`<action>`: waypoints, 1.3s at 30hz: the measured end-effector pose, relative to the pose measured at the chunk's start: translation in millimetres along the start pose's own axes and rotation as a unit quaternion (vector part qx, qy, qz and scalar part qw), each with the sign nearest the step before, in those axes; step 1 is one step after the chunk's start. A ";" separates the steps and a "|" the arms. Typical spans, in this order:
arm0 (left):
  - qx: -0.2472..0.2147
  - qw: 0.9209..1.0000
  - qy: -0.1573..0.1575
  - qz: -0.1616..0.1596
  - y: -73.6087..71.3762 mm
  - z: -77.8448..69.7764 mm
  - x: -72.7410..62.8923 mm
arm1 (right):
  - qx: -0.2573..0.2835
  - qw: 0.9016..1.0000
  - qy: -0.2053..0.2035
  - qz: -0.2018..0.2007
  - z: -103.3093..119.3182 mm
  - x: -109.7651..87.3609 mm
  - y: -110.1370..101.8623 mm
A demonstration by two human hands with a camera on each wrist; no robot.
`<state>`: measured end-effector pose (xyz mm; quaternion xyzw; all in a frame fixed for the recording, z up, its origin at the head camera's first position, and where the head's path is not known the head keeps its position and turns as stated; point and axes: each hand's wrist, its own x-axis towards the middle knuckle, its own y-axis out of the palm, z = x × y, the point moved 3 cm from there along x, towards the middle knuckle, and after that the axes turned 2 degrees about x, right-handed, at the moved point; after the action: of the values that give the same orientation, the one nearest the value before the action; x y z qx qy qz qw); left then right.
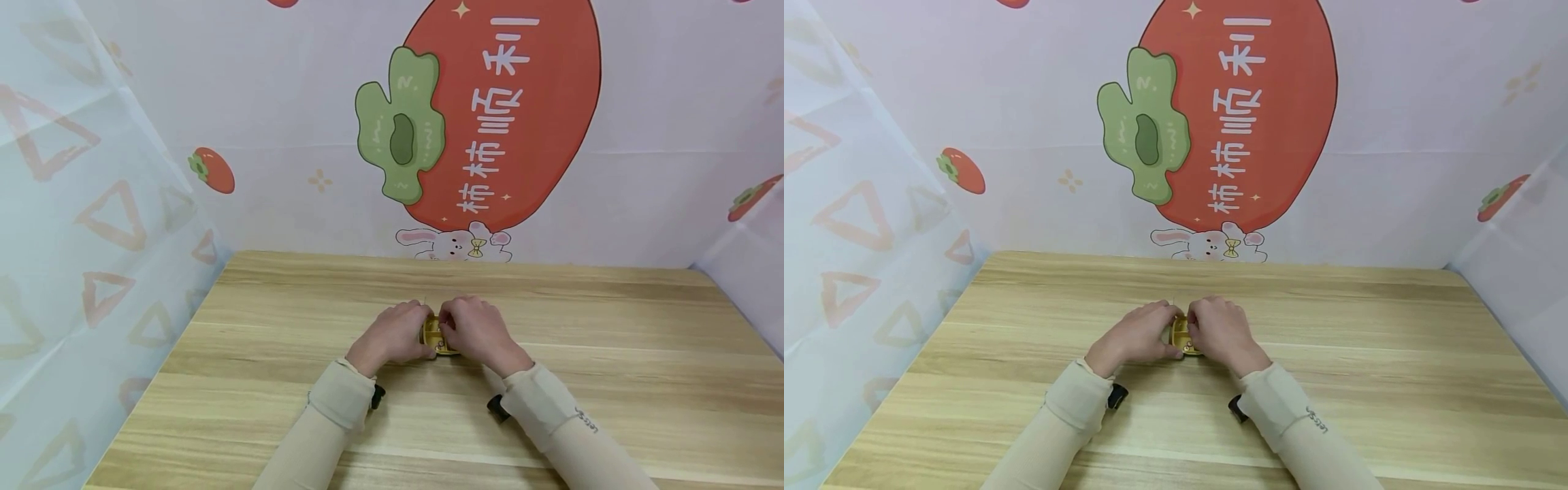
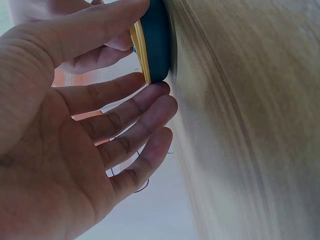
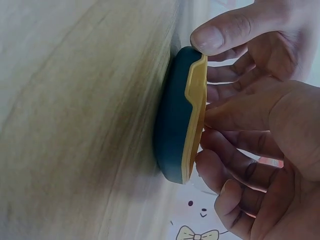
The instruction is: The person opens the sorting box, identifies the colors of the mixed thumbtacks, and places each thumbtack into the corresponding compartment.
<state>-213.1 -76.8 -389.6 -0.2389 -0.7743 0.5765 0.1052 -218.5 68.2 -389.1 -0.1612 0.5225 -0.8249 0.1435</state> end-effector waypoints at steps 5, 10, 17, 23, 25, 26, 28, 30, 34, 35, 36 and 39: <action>0.001 1.000 0.001 0.002 -0.1 -0.8 0.9 | 0.000 1.000 0.000 -0.005 -0.7 0.5 0.7; 0.000 1.000 0.001 0.005 -0.1 -1.4 1.5 | -0.005 1.000 -0.002 -0.009 -1.1 0.4 1.3; 0.003 1.000 0.000 0.006 0.0 -1.9 1.8 | -0.005 1.000 0.001 -0.008 -1.4 -0.2 0.7; -0.001 1.000 -0.002 0.005 0.7 -2.0 2.4 | 0.009 1.000 0.014 -0.001 -2.3 -4.3 -4.9; -0.003 1.000 -0.004 0.005 1.2 -1.6 2.9 | 0.011 1.000 0.018 -0.001 -3.8 -6.2 -7.5; -0.003 1.000 -0.005 0.005 1.4 -1.5 2.9 | 0.012 1.000 0.019 -0.001 -4.6 -7.4 -8.8; -0.004 1.000 -0.006 0.005 1.9 -1.1 3.1 | 0.013 1.000 0.023 -0.003 -6.7 -9.7 -11.6; -0.003 1.000 -0.008 0.005 2.1 -1.0 3.0 | 0.013 1.000 0.027 -0.005 -9.2 -12.4 -14.2; 0.000 1.000 -0.010 0.005 1.7 -0.8 2.2 | 0.017 0.999 0.031 -0.008 -15.7 -16.8 -19.1; -0.001 1.000 -0.010 0.005 1.5 -0.8 2.2 | 0.019 0.999 0.033 -0.008 -17.6 -17.6 -20.0; -0.002 1.000 -0.010 0.005 1.5 -0.6 2.2 | 0.021 0.999 0.034 -0.008 -19.7 -18.5 -20.8; -0.003 1.000 -0.010 0.004 1.8 -0.6 2.3 | 0.024 0.999 0.040 -0.009 -26.4 -20.6 -23.6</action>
<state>-214.3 -74.8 -391.4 -0.2361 -0.7760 0.5772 0.0944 -212.4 107.8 -380.7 -0.1291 0.5068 -0.8441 0.1184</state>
